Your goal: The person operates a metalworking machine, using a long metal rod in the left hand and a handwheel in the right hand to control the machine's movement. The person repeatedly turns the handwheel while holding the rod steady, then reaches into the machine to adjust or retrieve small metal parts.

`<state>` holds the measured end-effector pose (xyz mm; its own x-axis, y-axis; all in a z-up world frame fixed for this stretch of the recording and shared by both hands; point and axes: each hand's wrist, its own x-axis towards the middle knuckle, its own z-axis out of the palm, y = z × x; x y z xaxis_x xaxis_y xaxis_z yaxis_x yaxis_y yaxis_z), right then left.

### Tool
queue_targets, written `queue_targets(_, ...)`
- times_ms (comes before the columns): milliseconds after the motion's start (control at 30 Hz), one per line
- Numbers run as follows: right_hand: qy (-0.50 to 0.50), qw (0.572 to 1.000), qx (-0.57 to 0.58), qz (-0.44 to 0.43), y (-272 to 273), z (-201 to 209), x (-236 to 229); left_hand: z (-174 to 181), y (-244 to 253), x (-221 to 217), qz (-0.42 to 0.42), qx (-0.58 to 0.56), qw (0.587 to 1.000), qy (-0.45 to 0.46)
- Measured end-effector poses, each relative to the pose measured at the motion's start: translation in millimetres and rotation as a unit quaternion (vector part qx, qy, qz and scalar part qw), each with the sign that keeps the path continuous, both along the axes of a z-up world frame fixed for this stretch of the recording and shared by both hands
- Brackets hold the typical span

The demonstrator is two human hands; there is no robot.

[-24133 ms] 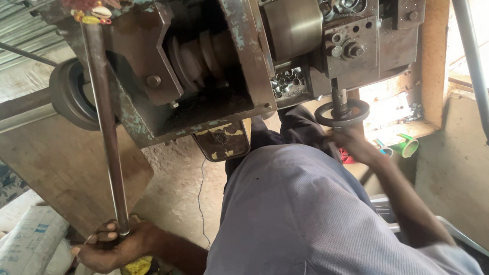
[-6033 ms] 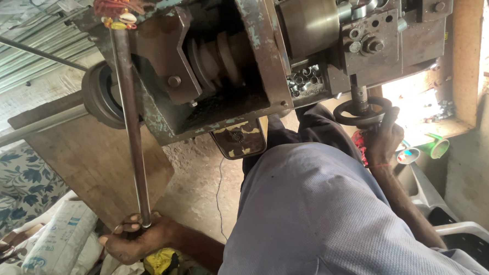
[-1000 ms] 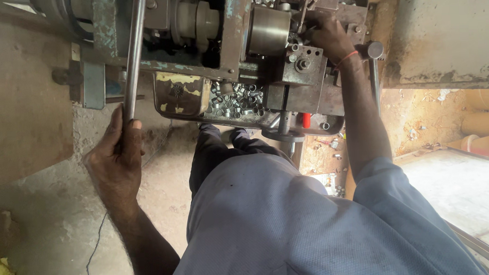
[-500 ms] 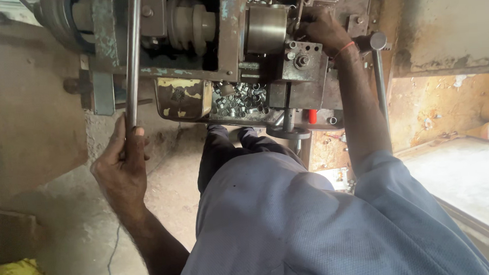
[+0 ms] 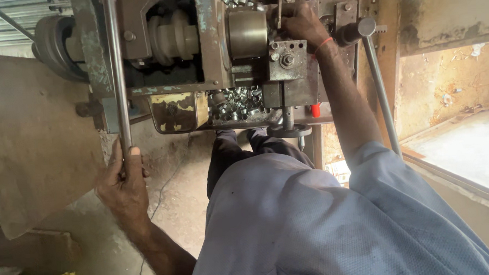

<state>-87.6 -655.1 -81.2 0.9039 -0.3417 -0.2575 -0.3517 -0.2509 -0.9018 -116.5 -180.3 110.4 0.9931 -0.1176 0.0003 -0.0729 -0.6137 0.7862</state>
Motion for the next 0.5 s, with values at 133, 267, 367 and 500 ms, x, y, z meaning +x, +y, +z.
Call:
queue_targets(133,-0.052,0.992,0.093,-0.064,-6,0,-6,-2,1,-2,0.014,0.004,1.000,0.006)
queue_targets(267,0.018,0.989,0.125,-0.074,2,12,-1,-4,0,-2,0.017,-0.028,0.999,0.017)
queue_targets(367,-0.022,0.987,0.154,-0.045,3,13,-2,-5,0,-3,0.033,-0.037,0.998,0.032)
queue_targets(500,-0.033,0.981,0.152,-0.113,4,5,-7,-4,-3,-5,0.053,-0.021,0.998,0.033)
